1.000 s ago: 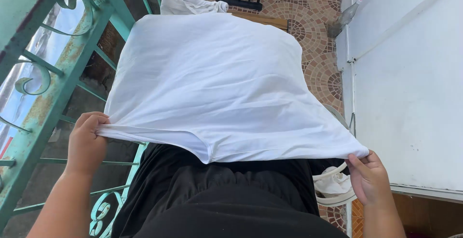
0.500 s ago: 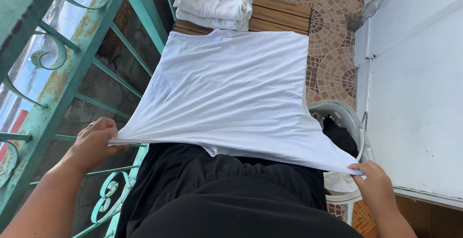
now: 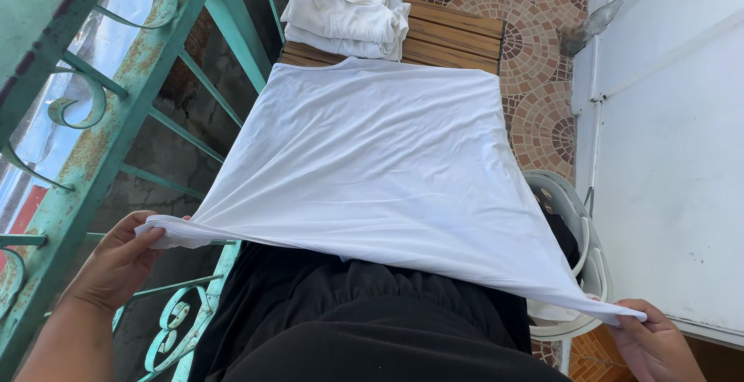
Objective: Folding various items of laundry on a small wooden table on a balcony.
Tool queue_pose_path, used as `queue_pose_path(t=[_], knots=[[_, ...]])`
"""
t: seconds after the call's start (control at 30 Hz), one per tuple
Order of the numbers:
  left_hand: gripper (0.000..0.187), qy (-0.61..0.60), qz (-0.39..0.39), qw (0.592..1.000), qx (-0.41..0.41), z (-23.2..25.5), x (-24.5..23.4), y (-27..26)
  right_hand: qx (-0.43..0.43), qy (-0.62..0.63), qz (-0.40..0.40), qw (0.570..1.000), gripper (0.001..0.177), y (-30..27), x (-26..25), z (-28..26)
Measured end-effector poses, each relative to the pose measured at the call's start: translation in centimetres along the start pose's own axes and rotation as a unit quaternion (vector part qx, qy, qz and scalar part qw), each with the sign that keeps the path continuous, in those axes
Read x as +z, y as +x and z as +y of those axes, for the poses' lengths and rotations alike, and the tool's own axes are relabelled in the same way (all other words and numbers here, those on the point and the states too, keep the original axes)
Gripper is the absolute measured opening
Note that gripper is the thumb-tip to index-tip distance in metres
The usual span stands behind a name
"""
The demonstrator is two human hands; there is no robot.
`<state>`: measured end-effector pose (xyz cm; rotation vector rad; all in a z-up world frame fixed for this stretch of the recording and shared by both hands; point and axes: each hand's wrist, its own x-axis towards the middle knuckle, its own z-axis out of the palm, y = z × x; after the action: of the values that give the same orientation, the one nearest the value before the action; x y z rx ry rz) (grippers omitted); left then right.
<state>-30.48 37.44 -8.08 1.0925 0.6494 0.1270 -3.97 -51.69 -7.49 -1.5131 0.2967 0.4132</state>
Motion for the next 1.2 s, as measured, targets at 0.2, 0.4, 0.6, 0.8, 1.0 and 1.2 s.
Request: queue_pose_path(t=[0.2, 0.4, 0.6, 0.8, 1.0, 1.2], knots=[[0.022, 0.05, 0.083, 0.995, -0.028, 1.0, 0.5, 1.7, 0.13, -0.091, 0.092, 0.983, 0.029, 1.0, 3.7, -3.2], [0.022, 0.145, 0.118, 0.982, -0.015, 2.0, 5.6, 9.4, -0.001, -0.113, 0.039, 0.993, 0.027, 9.3, 10.4, -6.1], [0.037, 0.448, 0.2, 0.868, 0.073, -2.1, 8.6, 20.2, 0.019, -0.218, 0.103, 0.97, 0.029, 22.7, 17.0, -3.5], [0.055, 0.593, 0.174, 0.768, 0.168, 0.7, 19.4, 26.6, -0.104, -0.43, 0.066, 0.894, 0.047, 34.4, 26.4, -4.8], [0.072, 0.625, 0.126, 0.759, 0.127, 3.4, 20.6, 35.3, -0.067, -0.189, 0.033, 0.979, 0.055, 40.4, 32.4, -8.0], [0.087, 0.494, 0.059, 0.864, -0.082, 3.3, 17.8, 37.8, 0.059, -0.07, -0.067, 0.994, 0.056, 41.3, 32.0, -6.7]])
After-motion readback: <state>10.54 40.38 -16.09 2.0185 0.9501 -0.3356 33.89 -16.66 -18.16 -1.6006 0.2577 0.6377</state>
